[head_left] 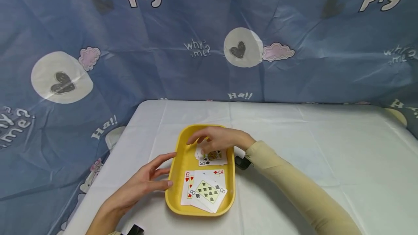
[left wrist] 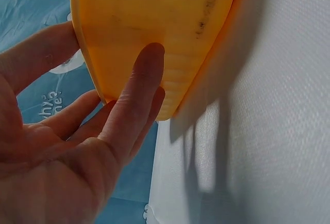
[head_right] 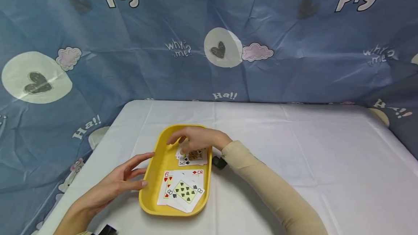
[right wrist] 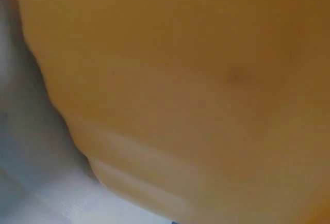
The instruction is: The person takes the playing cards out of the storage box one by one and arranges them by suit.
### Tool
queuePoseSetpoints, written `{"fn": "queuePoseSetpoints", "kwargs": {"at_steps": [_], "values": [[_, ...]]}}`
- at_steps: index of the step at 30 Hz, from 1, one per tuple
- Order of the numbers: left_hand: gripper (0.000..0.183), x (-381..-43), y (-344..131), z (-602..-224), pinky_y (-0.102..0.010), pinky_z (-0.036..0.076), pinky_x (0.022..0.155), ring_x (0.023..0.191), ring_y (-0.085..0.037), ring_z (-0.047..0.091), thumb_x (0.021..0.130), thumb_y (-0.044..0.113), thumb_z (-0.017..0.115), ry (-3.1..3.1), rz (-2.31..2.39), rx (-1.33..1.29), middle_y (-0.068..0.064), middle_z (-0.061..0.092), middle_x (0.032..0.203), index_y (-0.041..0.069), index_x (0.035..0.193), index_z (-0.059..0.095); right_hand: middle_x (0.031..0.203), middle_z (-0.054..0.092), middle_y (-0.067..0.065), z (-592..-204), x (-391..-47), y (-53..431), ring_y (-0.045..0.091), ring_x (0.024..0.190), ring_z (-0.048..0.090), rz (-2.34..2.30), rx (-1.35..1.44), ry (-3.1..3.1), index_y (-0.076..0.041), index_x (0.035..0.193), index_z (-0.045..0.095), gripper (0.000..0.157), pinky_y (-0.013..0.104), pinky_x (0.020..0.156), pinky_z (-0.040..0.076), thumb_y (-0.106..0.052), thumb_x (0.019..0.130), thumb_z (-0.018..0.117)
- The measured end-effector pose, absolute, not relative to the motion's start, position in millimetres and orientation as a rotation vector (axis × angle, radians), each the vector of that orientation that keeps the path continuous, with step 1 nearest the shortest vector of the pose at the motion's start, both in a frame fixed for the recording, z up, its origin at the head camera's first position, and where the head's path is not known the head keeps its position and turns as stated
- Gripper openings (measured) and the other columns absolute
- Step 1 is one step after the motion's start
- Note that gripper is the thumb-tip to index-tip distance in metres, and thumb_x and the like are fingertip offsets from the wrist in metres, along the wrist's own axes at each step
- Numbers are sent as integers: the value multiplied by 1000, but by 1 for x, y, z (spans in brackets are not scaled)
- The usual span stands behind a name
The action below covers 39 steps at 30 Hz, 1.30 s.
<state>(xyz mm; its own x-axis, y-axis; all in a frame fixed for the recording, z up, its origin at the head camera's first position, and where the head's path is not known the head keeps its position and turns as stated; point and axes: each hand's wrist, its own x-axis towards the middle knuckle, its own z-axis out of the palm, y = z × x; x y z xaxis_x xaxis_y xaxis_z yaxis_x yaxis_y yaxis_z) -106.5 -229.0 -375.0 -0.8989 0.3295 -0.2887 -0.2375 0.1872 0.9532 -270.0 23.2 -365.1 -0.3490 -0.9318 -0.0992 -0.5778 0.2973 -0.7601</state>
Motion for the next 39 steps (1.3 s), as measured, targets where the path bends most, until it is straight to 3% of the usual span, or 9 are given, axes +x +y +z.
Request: {"fn": "queuePoseSetpoints", "kwargs": {"at_steps": [7, 14, 26, 33, 39], "values": [[73, -106, -228, -376, -41, 51, 91, 129, -34, 47, 89, 13, 72, 2029, 1756, 109, -18, 43, 147, 19, 152, 35, 135, 53, -8, -368, -278, 17, 22, 109, 46, -621, -1328, 2058, -21, 133, 61, 60, 28, 86, 40, 5, 80, 72], [72, -106, -228, -377, -42, 50, 93, 129, -33, 47, 89, 14, 72, 2050, 1743, 101, -16, 41, 149, 22, 151, 36, 136, 50, -7, -374, -277, 10, 15, 111, 49, -522, -1378, 2109, -20, 134, 62, 58, 26, 95, 43, -3, 81, 78], [73, -106, -228, -377, -41, 49, 94, 129, -31, 48, 89, 14, 73, 2058, 1741, 81, -15, 41, 149, 23, 151, 37, 123, 50, 2, -379, -277, 4, 15, 100, 52, -526, -1482, 2129, -16, 130, 64, 42, 21, 87, 43, -10, 90, 73], [72, -106, -229, -378, -39, 48, 93, 130, -32, 47, 89, 11, 72, 2055, 1756, 134, -15, 41, 148, 22, 151, 36, 121, 48, -3, -377, -277, 5, 13, 98, 51, -510, -1387, 2147, -23, 133, 62, 55, 22, 85, 44, -25, 82, 82], [72, -106, -230, -378, -38, 47, 93, 130, -31, 47, 89, 11, 72, 2057, 1757, 157, -13, 39, 150, 22, 151, 37, 117, 48, -3, -380, -276, 4, 13, 96, 51, -525, -1364, 2160, -24, 127, 65, 53, 22, 82, 44, -26, 79, 85]]}}
